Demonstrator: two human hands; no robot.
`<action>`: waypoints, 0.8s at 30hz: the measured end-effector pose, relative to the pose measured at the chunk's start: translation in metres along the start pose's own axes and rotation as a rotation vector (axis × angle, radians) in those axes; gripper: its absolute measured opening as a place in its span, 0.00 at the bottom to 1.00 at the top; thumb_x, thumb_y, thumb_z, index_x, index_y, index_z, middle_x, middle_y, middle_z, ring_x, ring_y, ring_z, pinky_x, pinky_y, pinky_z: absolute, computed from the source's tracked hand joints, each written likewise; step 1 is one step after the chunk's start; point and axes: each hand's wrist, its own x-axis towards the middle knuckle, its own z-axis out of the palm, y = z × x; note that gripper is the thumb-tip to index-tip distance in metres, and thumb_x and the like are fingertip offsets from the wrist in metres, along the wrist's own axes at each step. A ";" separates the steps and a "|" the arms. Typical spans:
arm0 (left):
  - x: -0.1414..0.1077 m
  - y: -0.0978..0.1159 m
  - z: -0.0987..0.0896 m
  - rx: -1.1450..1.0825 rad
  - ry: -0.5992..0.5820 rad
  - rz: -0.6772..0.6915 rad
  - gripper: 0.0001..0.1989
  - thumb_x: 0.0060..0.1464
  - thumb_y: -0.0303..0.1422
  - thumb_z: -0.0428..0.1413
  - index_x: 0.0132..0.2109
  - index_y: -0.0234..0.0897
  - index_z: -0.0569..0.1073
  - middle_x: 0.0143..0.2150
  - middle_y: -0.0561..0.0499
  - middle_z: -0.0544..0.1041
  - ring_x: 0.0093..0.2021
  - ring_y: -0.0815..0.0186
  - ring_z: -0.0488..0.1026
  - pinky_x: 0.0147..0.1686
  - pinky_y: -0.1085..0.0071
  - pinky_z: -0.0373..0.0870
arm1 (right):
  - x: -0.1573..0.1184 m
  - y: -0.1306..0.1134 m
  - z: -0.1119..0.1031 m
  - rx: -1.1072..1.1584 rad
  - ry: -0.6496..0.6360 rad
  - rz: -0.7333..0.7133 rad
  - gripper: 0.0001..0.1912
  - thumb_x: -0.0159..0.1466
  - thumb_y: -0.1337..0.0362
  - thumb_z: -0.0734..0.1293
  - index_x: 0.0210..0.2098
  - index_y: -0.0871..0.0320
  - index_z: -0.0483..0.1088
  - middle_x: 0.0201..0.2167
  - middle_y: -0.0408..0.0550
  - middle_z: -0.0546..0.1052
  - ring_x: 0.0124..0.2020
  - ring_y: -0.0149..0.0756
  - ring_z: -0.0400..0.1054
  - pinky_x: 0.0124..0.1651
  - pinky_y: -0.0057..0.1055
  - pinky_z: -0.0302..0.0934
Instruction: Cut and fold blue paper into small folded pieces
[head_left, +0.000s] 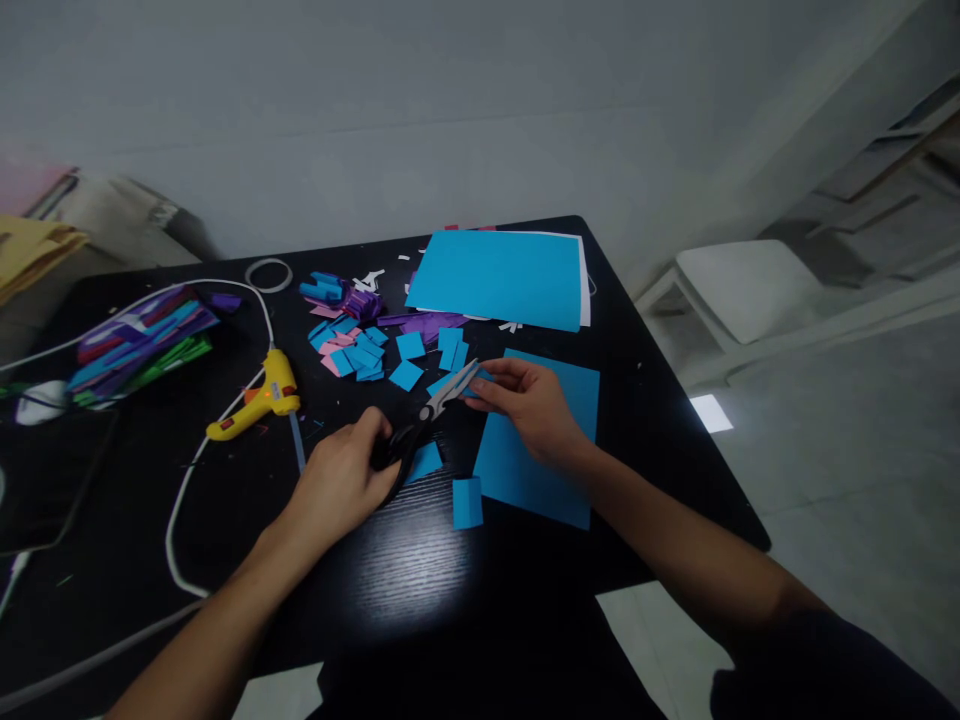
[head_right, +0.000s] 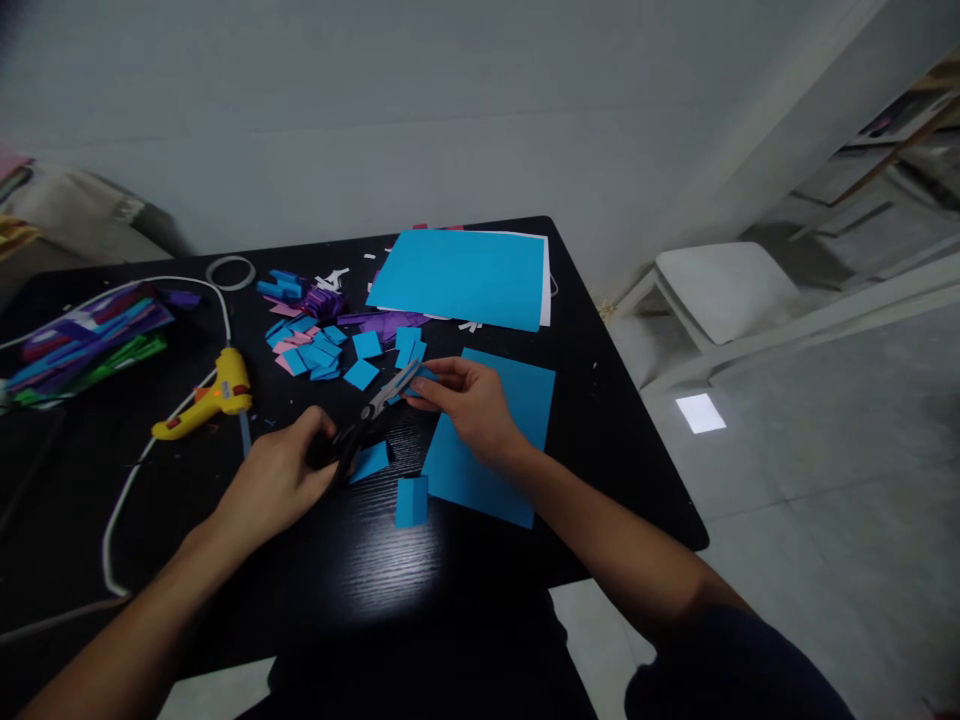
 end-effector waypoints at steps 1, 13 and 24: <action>0.000 0.000 0.000 -0.002 0.002 0.002 0.11 0.57 0.44 0.54 0.38 0.44 0.65 0.25 0.54 0.72 0.25 0.57 0.73 0.28 0.66 0.62 | 0.000 -0.001 0.000 0.001 0.000 0.000 0.21 0.50 0.55 0.85 0.38 0.55 0.80 0.37 0.45 0.85 0.42 0.42 0.83 0.55 0.45 0.79; -0.001 -0.002 -0.003 -0.082 -0.010 -0.011 0.10 0.56 0.42 0.58 0.35 0.43 0.65 0.22 0.58 0.69 0.20 0.64 0.68 0.26 0.69 0.61 | 0.000 -0.001 -0.001 -0.057 -0.004 -0.014 0.19 0.53 0.57 0.83 0.39 0.55 0.78 0.37 0.45 0.84 0.41 0.41 0.82 0.54 0.46 0.78; 0.002 -0.007 -0.001 -0.291 0.202 -0.160 0.20 0.57 0.49 0.64 0.33 0.41 0.67 0.26 0.58 0.70 0.26 0.68 0.68 0.26 0.72 0.63 | -0.004 -0.001 0.001 -0.112 -0.091 -0.089 0.14 0.55 0.59 0.81 0.39 0.51 0.79 0.37 0.42 0.79 0.42 0.38 0.78 0.51 0.43 0.76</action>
